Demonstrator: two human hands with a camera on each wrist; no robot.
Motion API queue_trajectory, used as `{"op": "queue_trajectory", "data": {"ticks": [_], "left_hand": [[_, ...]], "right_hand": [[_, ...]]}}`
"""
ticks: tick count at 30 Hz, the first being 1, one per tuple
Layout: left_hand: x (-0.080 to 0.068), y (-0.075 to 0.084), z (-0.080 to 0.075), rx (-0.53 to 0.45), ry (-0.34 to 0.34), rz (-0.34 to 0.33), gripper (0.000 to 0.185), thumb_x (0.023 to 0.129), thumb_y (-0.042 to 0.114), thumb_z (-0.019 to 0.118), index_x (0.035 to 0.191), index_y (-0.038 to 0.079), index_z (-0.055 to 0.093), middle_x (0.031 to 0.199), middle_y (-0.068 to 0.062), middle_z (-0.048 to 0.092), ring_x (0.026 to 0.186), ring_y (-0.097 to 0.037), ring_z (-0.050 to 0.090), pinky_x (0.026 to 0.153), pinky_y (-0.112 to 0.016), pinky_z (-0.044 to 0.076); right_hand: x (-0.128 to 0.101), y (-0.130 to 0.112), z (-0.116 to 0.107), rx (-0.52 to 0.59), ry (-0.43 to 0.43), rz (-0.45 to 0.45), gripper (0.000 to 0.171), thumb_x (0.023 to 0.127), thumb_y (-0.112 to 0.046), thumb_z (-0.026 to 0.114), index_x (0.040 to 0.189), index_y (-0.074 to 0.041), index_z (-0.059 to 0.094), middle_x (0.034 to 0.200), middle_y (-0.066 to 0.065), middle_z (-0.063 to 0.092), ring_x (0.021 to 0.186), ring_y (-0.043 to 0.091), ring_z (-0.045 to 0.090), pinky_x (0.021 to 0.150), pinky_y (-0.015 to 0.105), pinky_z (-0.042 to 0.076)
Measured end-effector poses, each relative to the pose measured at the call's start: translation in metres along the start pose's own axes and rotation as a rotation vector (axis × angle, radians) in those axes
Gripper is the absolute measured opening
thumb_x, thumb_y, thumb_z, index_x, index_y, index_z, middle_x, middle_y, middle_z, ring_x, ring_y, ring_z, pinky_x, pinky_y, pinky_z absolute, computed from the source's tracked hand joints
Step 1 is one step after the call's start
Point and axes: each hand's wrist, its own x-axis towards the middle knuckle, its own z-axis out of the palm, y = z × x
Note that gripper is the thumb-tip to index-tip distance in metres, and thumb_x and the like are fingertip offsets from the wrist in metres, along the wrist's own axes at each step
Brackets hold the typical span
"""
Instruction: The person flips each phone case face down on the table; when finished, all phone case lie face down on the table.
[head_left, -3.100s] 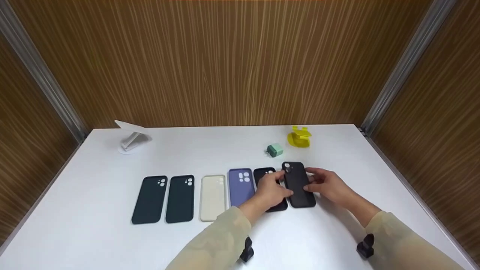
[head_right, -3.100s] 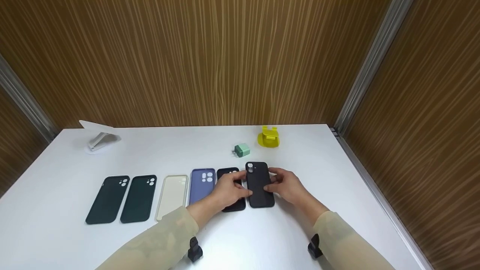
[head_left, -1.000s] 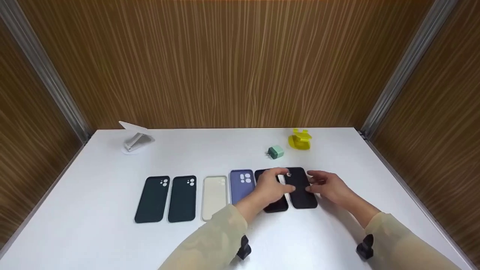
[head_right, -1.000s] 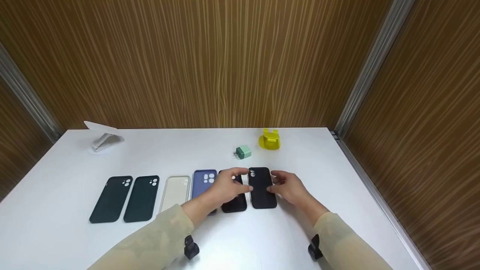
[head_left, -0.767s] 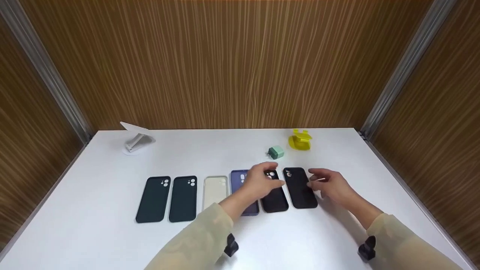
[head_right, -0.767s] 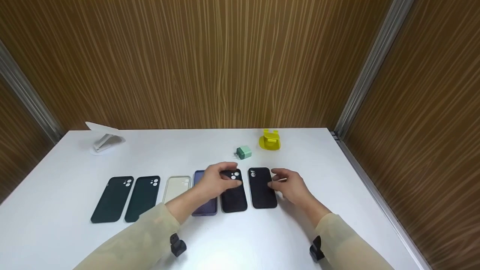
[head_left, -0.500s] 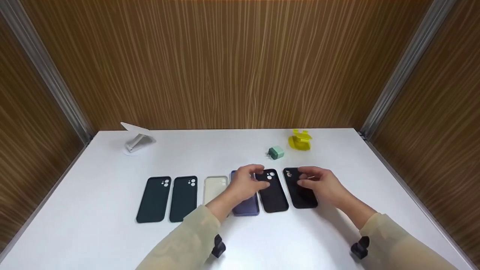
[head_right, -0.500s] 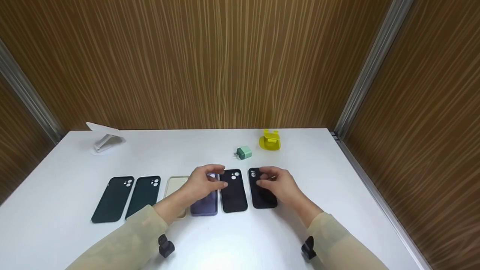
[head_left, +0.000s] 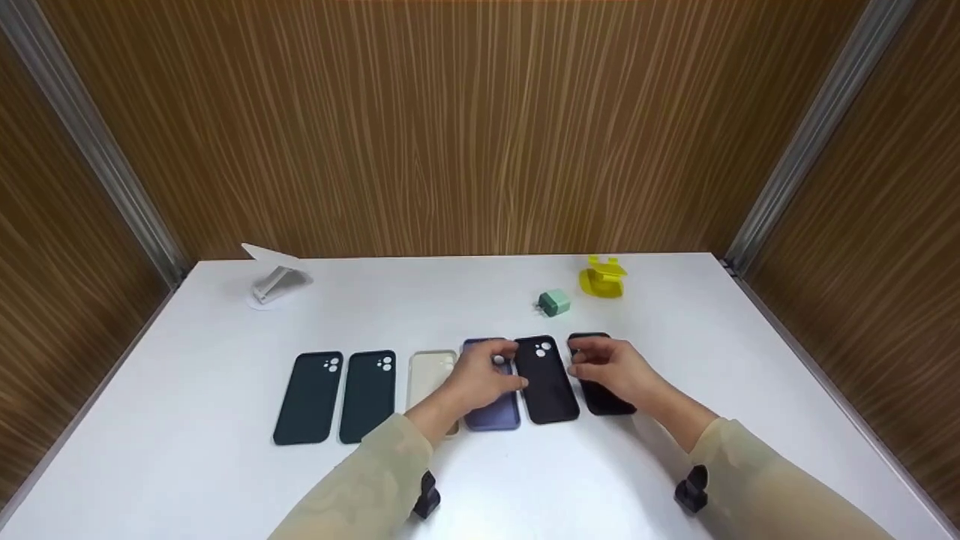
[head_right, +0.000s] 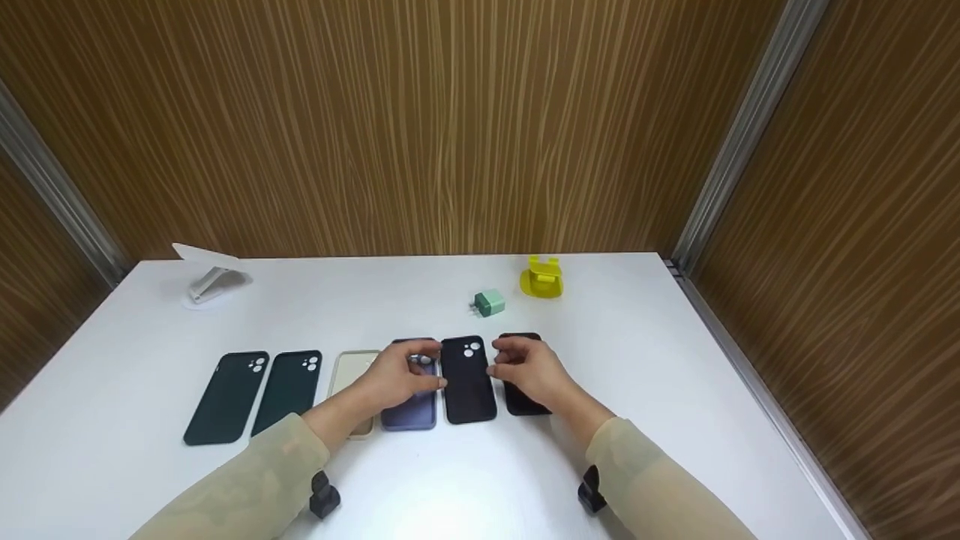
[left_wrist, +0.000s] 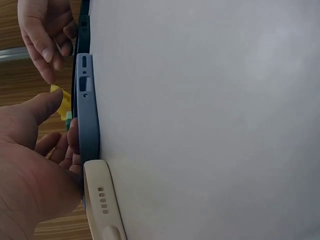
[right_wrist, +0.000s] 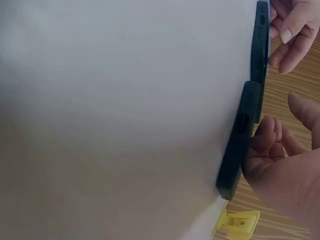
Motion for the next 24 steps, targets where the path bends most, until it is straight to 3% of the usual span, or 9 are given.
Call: {"op": "queue_trajectory", "data": {"ticks": [9,16,24], "left_hand": [[-0.0026,-0.0026,-0.0024,0.072,-0.031,0.012,0.064,0.085,0.008,0.090,0.143,0.004,0.064,0.130,-0.009,0.065,0.084,-0.012,0.061,0.078,-0.030,0.054],[-0.0042,-0.0044,-0.0022,0.112,-0.063,0.051,0.067,0.082,0.007,0.091,0.143,0.005,0.064,0.134,-0.010,0.059,0.083,-0.008,0.059,0.081,-0.028,0.053],[-0.0035,-0.0050,-0.0021,0.124,-0.071,0.082,0.068,0.080,0.008,0.093,0.141,0.002,0.065,0.137,-0.011,0.057,0.082,-0.007,0.058,0.086,-0.030,0.052]], "right_hand": [[0.0038,0.0036,0.0048,-0.082,-0.050,0.005,0.050,0.094,-0.010,0.080,0.139,0.006,0.064,0.111,0.011,0.071,0.099,0.019,0.065,0.085,0.021,0.054],[0.0046,0.0066,0.0075,-0.135,-0.044,0.027,0.050,0.092,-0.011,0.083,0.137,0.004,0.067,0.109,0.008,0.070,0.097,0.020,0.062,0.083,0.023,0.052],[0.0041,0.0077,0.0092,-0.230,-0.037,-0.010,0.049,0.091,-0.012,0.084,0.136,0.000,0.069,0.113,0.010,0.068,0.099,0.022,0.060,0.087,0.032,0.050]]}}
